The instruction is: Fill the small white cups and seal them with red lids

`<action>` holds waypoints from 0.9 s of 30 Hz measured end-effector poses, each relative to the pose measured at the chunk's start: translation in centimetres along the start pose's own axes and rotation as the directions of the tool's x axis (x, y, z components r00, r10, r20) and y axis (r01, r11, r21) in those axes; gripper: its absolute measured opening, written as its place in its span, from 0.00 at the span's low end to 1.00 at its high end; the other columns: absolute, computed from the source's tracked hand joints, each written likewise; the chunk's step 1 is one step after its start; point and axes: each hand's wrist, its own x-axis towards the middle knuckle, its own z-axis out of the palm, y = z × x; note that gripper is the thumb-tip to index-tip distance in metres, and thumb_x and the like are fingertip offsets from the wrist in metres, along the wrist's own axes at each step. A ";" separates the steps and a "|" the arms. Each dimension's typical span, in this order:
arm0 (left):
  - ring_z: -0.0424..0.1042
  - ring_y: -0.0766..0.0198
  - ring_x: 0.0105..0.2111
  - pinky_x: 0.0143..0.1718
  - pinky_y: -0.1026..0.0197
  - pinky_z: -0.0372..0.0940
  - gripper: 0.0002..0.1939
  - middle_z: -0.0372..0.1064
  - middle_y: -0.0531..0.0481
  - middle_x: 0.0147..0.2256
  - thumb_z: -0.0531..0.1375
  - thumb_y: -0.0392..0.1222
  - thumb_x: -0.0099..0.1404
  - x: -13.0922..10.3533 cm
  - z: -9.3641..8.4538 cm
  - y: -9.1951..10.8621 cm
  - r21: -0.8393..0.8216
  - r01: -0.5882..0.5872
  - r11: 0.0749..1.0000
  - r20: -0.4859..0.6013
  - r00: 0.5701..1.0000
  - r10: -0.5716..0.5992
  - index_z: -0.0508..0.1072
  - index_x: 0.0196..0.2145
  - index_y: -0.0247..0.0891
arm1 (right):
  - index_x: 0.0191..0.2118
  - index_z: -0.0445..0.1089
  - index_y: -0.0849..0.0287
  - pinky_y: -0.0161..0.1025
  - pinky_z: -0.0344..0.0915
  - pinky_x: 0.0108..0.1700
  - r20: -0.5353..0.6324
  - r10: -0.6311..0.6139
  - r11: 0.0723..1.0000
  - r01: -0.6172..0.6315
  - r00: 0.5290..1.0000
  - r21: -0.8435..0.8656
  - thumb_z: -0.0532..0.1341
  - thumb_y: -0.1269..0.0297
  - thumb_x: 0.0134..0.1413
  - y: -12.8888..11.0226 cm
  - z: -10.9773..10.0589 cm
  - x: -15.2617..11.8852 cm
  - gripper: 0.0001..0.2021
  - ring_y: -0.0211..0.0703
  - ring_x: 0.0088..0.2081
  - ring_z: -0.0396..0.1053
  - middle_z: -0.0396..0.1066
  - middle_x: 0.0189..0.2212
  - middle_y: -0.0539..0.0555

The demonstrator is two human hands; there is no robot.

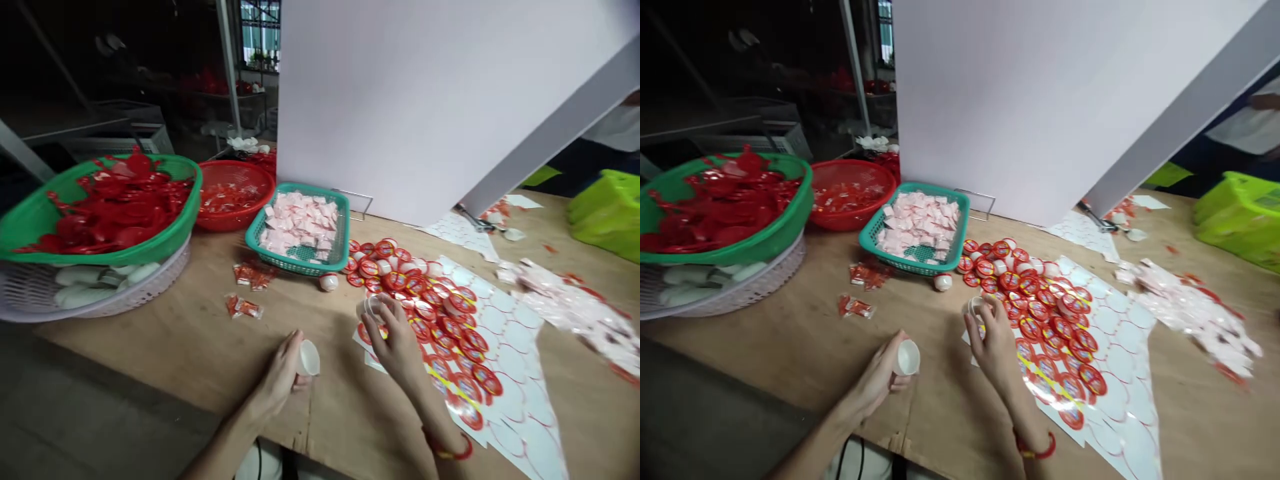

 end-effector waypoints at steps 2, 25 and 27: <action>0.52 0.75 0.13 0.16 0.69 0.39 0.21 0.60 0.57 0.17 0.57 0.60 0.52 -0.6 -0.6 0.2 -0.103 0.055 0.993 0.032 0.998 -0.052 0.58 0.27 0.39 | 0.31 0.63 0.58 0.47 0.64 0.37 0.043 -0.015 0.994 0.020 0.999 -0.108 0.51 0.54 0.56 1.8 1.2 1.3 0.13 0.51 0.39 0.65 0.63 0.39 0.62; 0.56 0.74 0.17 0.19 0.67 0.52 0.25 0.65 0.55 0.22 0.65 0.55 0.46 -2.7 -7.9 3.9 -0.312 -0.123 0.942 -0.227 0.973 0.052 0.70 0.35 0.33 | 0.44 0.66 0.65 0.38 0.60 0.37 0.262 0.097 0.863 0.050 0.960 -0.503 0.48 0.75 0.56 -6.2 7.2 14.3 0.14 0.47 0.39 0.67 0.69 0.38 0.62; 0.56 0.74 0.17 0.20 0.67 0.51 0.25 0.64 0.55 0.22 0.65 0.55 0.46 -2.3 -7.1 3.9 -0.302 -0.108 0.947 -0.206 0.977 0.046 0.70 0.35 0.33 | 0.39 0.70 0.66 0.38 0.60 0.37 0.334 0.139 0.839 0.068 0.932 -0.540 0.53 0.76 0.52 -4.2 7.4 16.5 0.11 0.49 0.39 0.67 0.71 0.35 0.63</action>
